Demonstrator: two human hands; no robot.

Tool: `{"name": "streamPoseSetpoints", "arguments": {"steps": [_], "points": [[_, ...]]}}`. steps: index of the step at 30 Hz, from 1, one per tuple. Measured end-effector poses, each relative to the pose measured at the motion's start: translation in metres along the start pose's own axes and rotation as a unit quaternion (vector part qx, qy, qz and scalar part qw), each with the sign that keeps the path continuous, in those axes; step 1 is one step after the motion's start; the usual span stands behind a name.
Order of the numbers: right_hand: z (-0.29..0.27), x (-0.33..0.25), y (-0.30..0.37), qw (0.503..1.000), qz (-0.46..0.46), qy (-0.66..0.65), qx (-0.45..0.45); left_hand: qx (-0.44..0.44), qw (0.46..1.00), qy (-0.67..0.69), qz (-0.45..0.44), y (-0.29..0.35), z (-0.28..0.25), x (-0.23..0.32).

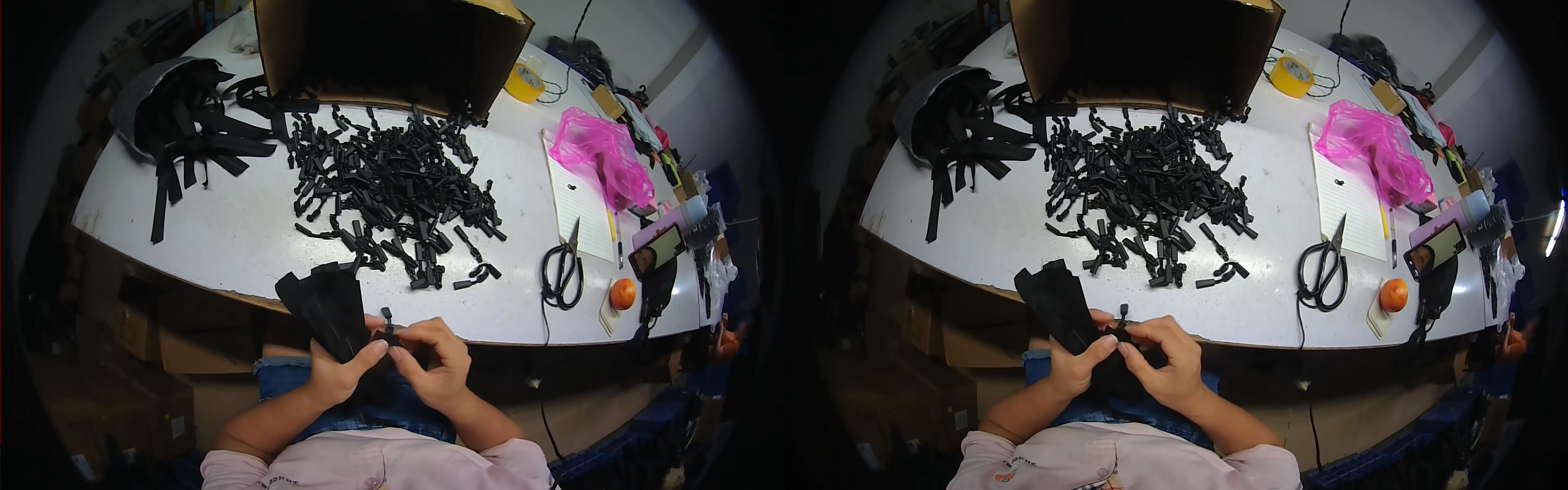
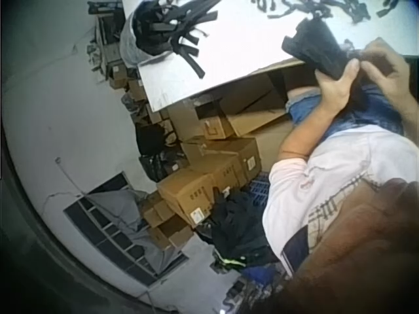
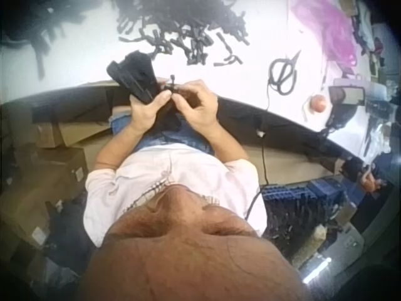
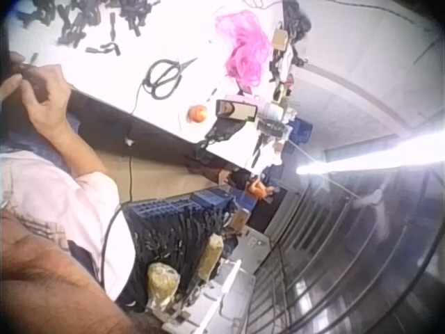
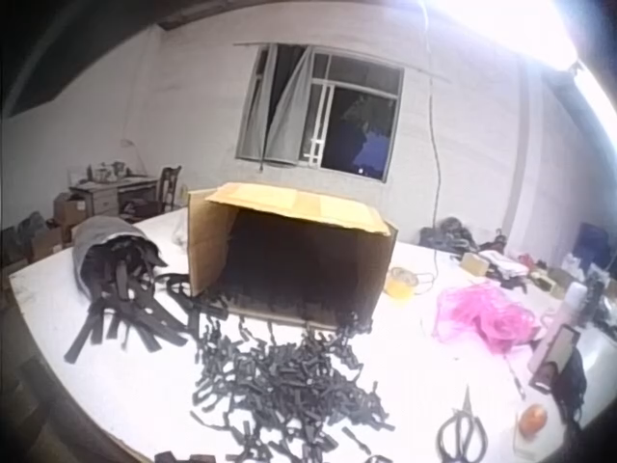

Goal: Assembling small plastic clips onto fabric straps at a workbench.

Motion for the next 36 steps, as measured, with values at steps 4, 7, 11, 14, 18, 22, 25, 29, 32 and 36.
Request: {"name": "streamPoseSetpoints", "arguments": {"steps": [4, 7, 11, 14, 18, 22, 25, 29, 32, 36], "points": [[0.004, 0.006, 0.005, 0.999, 0.031, -0.038, 0.021, -0.018, 0.999, -0.01, 0.044, 0.0, 0.005, 0.01], [0.008, 0.016, 0.004, 0.991, 0.059, -0.118, 0.014, -0.011, 0.998, -0.007, 0.066, 0.0, 0.001, 0.014], [0.02, 0.041, 0.01, 0.919, 0.232, -0.312, -0.062, -0.053, 0.999, 0.007, -0.002, -0.001, 0.005, 0.007], [0.027, 0.05, 0.02, 0.856, 0.343, -0.367, -0.121, -0.077, 0.997, -0.002, -0.009, 0.0, 0.007, 0.007], [0.025, 0.046, 0.017, 0.886, 0.335, -0.313, -0.076, -0.069, 0.998, -0.016, 0.001, 0.0, 0.006, 0.007], [0.012, 0.026, 0.011, 0.981, 0.099, -0.165, 0.002, -0.054, 0.999, -0.001, 0.008, 0.0, 0.008, 0.008], [0.034, 0.052, 0.027, 0.833, 0.375, -0.396, -0.097, -0.062, 0.998, -0.019, -0.003, 0.001, 0.006, 0.006], [0.036, 0.053, 0.028, 0.833, 0.386, -0.387, -0.088, -0.073, 0.997, 0.0, -0.024, -0.003, 0.005, 0.002], [0.033, 0.049, 0.029, 0.876, 0.344, -0.335, -0.045, -0.067, 0.997, 0.009, -0.03, -0.003, 0.007, 0.002], [0.022, 0.035, 0.018, 0.96, 0.186, -0.206, -0.023, -0.044, 0.999, -0.005, 0.009, 0.0, 0.006, 0.009]]}}
Point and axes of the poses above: each hand's wrist, its own y-axis away from the middle knuckle, its own z-axis out of the palm, x = y × z, the point moved 9 cm from there along -y, towards the middle knuckle, and after that the axes turned 3 degrees about x, right-handed, at the moved point
